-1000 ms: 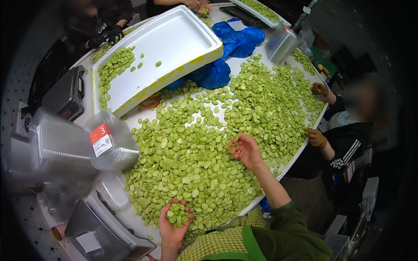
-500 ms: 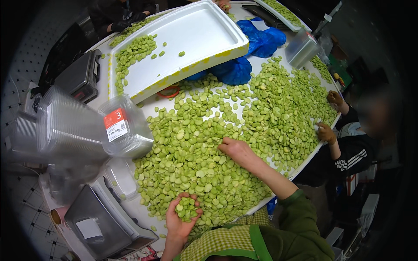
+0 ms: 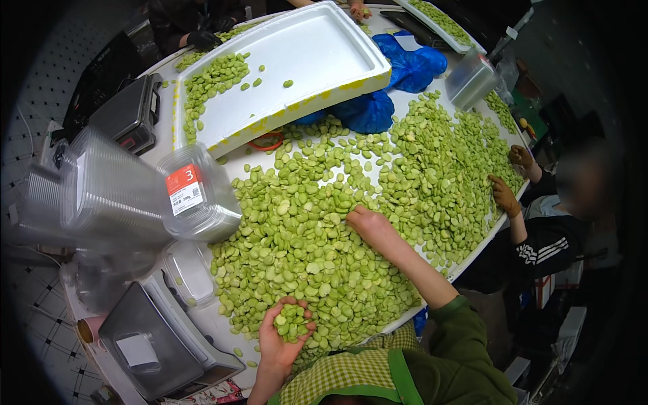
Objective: The person sorts green vegetables on a table by hand, picking up individual pieces and placing them into a pile. Other people are also sorting vegetables nearby.
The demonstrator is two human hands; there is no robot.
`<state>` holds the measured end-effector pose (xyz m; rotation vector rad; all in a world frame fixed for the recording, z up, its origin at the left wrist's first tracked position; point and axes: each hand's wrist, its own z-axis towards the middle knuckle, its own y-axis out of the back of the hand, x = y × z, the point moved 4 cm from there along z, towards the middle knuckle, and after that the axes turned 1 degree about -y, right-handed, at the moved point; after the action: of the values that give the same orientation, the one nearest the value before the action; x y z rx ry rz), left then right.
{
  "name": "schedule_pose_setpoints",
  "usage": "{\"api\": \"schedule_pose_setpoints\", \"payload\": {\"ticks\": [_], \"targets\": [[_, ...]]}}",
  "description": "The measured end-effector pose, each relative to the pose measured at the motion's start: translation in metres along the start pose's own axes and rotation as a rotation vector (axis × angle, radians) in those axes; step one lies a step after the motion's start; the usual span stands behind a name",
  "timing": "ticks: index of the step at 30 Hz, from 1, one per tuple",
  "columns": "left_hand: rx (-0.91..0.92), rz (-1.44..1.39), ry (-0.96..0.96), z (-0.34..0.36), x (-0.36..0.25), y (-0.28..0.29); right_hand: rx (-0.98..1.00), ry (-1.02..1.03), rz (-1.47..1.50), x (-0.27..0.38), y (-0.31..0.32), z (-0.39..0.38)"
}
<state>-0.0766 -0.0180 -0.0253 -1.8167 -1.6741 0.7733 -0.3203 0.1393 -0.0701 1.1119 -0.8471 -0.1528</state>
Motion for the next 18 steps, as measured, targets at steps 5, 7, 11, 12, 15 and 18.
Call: {"api": "schedule_pose_setpoints", "payload": {"ticks": [5, 7, 11, 12, 15, 18], "targets": [[0.023, -0.015, -0.01, -0.001, -0.001, 0.004, 0.072, -0.728, 1.191, -0.009, 0.009, -0.003], [0.023, -0.004, -0.004, 0.0, 0.0, 0.006, -0.033, -0.701, 1.567, -0.007, 0.015, -0.004], [0.036, 0.023, 0.001, 0.0, 0.0, 0.003, 0.23, -0.577, 1.024, 0.019, 0.01, 0.004], [0.038, 0.024, 0.006, 0.0, 0.0, 0.002, 0.214, -0.395, 0.664, 0.037, 0.014, 0.008], [0.03, 0.006, 0.016, 0.0, 0.001, 0.002, 0.088, 0.105, 0.032, 0.035, 0.0, 0.002], [0.047, -0.014, 0.013, -0.001, 0.001, 0.004, -0.019, -0.085, -0.12, 0.013, 0.014, 0.003]]}}
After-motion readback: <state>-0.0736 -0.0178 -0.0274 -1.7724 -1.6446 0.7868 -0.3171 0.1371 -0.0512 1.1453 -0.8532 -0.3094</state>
